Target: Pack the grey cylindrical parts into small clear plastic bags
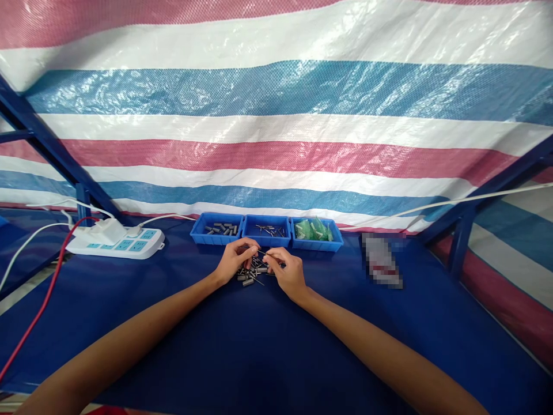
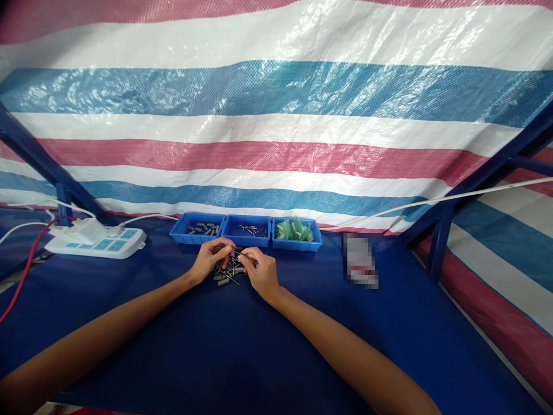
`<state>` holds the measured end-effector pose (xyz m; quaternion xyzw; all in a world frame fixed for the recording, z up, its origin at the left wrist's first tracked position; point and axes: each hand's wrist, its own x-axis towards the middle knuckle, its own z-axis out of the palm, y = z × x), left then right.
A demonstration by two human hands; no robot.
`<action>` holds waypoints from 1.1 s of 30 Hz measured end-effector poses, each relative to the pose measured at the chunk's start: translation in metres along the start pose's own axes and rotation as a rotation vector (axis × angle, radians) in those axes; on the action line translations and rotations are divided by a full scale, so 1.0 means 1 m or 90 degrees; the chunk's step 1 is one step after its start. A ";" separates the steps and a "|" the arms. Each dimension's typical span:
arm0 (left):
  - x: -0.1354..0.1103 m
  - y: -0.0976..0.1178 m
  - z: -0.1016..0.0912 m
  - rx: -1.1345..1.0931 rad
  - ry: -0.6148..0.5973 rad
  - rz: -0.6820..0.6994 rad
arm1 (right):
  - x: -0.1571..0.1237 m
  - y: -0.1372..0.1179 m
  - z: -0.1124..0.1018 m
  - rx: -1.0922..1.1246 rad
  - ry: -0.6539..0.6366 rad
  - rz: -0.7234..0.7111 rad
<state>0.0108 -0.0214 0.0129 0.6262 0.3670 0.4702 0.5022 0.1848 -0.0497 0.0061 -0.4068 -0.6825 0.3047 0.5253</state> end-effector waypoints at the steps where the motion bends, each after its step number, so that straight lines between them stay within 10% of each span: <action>1: 0.000 0.000 0.000 -0.001 -0.001 0.001 | 0.000 0.000 0.000 -0.002 0.006 0.001; 33: -0.002 0.001 0.001 -0.006 -0.024 0.004 | -0.001 0.005 -0.001 -0.006 0.015 -0.024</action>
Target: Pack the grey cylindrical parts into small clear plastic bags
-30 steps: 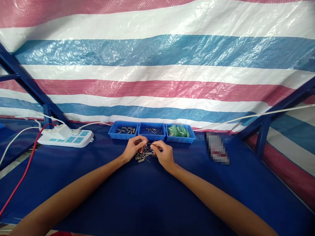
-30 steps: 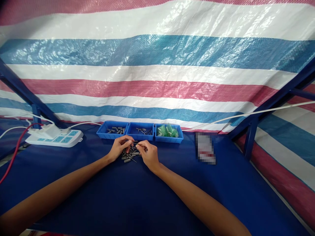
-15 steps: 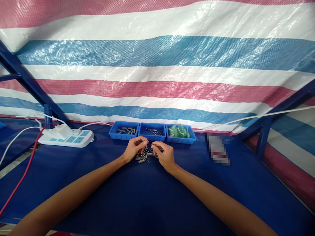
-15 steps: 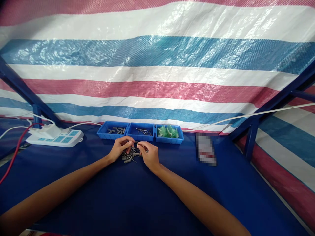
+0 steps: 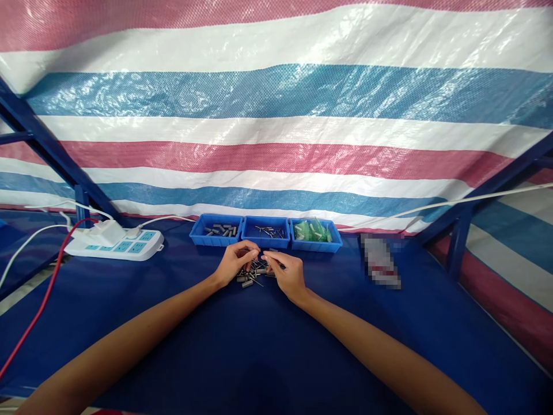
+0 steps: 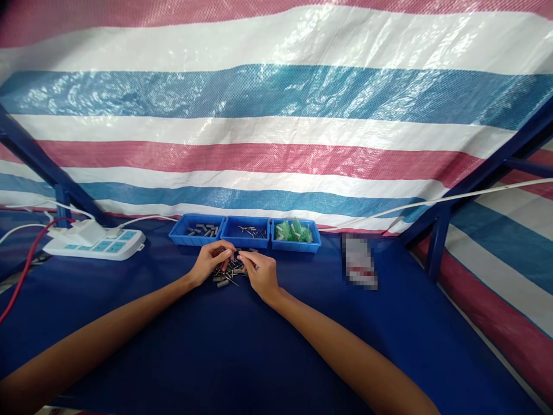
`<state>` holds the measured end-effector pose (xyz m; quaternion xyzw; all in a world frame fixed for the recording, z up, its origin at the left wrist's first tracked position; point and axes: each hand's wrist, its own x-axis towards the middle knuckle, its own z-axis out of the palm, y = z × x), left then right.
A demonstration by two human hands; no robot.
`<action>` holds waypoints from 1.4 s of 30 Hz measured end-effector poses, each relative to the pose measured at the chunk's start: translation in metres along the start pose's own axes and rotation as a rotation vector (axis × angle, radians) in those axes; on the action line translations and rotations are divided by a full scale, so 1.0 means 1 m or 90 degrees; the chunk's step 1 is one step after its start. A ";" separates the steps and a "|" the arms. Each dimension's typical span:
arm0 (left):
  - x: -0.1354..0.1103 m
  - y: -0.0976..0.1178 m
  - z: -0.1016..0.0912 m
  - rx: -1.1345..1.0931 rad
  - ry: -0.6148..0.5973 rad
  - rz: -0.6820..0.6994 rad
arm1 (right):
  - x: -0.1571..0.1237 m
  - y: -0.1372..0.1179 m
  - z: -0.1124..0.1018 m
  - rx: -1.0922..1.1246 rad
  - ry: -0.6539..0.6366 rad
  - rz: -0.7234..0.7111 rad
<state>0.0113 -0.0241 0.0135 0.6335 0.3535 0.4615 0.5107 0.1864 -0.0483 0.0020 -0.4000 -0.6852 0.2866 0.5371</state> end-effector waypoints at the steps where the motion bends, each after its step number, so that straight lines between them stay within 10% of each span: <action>1: 0.000 0.001 0.000 0.002 0.003 0.000 | 0.000 0.001 0.000 -0.004 0.003 0.000; 15: 0.000 0.003 0.001 0.019 0.021 0.008 | 0.001 -0.005 -0.004 -0.087 -0.009 -0.063; 23: 0.000 0.007 0.002 0.038 0.041 0.028 | -0.009 -0.018 0.004 -0.290 -0.376 -0.438; 33: 0.001 0.005 0.002 0.032 0.040 0.030 | -0.015 -0.022 0.011 -0.314 -0.459 -0.484; 42: -0.002 0.006 0.003 0.066 0.057 0.034 | -0.001 -0.005 0.004 -0.184 -0.092 -0.143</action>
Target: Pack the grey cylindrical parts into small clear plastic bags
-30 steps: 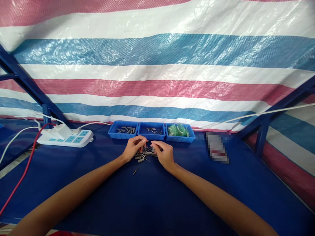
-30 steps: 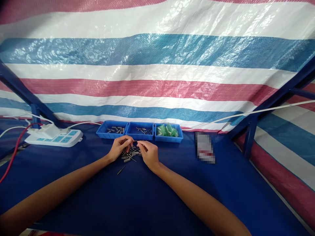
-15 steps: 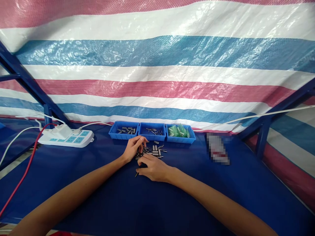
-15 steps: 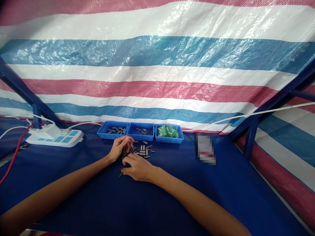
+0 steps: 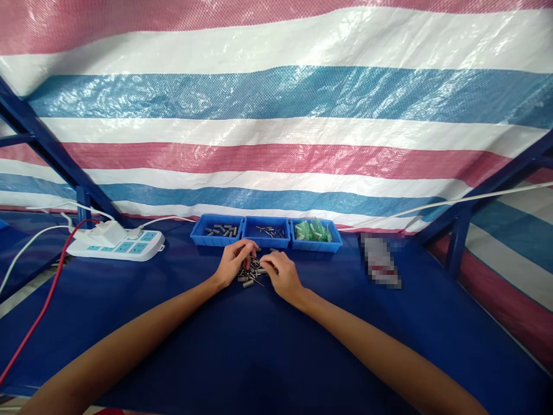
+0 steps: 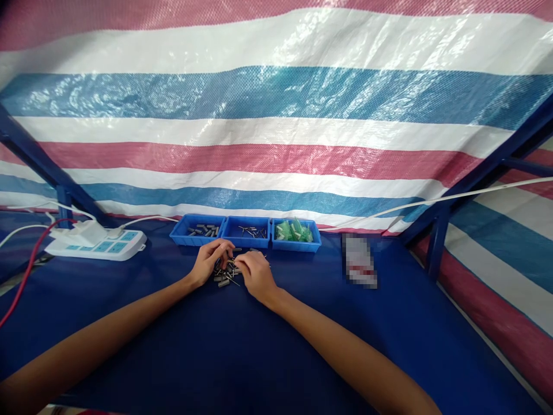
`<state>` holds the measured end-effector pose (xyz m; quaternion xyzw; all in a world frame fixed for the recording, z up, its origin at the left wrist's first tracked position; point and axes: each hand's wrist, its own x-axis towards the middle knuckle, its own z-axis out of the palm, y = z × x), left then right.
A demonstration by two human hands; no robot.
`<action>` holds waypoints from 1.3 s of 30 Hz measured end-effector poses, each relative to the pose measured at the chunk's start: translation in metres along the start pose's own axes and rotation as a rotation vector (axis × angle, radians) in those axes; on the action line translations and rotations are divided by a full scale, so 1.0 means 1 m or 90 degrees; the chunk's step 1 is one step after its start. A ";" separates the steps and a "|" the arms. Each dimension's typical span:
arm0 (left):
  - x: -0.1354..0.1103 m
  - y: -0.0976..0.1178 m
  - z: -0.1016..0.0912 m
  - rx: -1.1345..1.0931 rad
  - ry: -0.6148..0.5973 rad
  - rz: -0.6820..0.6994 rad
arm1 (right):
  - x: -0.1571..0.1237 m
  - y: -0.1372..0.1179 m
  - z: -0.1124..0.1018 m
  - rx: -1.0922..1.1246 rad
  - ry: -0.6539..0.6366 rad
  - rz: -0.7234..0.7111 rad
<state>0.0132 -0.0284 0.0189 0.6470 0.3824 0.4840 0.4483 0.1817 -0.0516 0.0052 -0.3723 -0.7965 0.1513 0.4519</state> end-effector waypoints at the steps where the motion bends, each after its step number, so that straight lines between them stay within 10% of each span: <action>1: -0.001 0.000 0.001 0.016 -0.003 0.004 | 0.002 0.002 -0.002 0.032 0.025 0.046; 10: -0.005 -0.003 0.004 0.181 -0.027 0.066 | 0.003 0.006 -0.003 0.185 0.104 0.194; 39: -0.008 0.000 0.004 0.231 -0.006 0.097 | 0.002 0.001 -0.006 0.127 0.097 0.140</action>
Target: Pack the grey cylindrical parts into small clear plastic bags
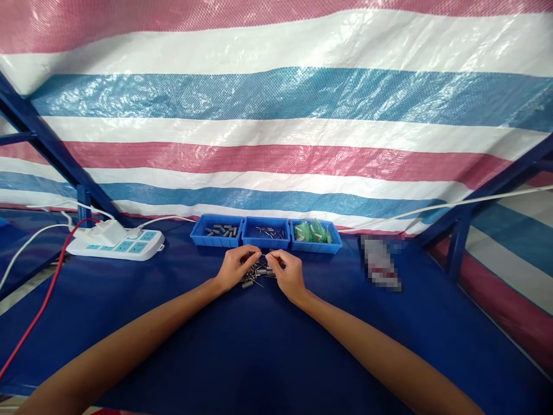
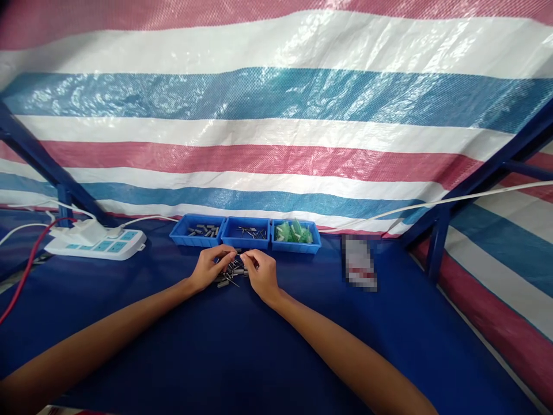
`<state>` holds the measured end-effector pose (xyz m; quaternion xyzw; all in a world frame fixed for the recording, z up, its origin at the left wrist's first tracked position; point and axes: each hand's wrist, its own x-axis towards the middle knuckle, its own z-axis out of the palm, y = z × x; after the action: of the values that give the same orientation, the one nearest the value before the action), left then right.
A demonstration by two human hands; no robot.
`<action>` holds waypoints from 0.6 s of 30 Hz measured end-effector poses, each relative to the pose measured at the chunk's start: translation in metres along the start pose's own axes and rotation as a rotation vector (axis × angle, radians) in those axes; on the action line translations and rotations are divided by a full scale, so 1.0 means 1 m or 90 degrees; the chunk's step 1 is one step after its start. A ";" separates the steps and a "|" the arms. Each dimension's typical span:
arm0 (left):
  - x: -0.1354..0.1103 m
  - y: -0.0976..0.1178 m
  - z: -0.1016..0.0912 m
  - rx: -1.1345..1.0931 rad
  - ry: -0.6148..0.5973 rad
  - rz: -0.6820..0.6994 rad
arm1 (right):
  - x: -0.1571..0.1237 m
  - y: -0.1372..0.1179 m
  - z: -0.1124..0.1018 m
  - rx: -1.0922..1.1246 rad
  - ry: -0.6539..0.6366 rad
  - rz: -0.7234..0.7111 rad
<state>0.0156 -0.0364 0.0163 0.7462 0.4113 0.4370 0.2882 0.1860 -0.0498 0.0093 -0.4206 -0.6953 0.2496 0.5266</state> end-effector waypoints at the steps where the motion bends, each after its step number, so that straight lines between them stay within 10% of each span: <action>1: 0.000 -0.001 0.000 0.002 0.002 0.003 | 0.000 0.001 0.000 -0.002 0.001 0.002; 18: 0.000 -0.004 0.001 0.038 -0.004 0.029 | -0.001 0.003 0.000 -0.003 0.005 0.011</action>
<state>0.0150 -0.0344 0.0132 0.7651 0.4060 0.4287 0.2570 0.1872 -0.0495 0.0068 -0.4288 -0.6899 0.2513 0.5263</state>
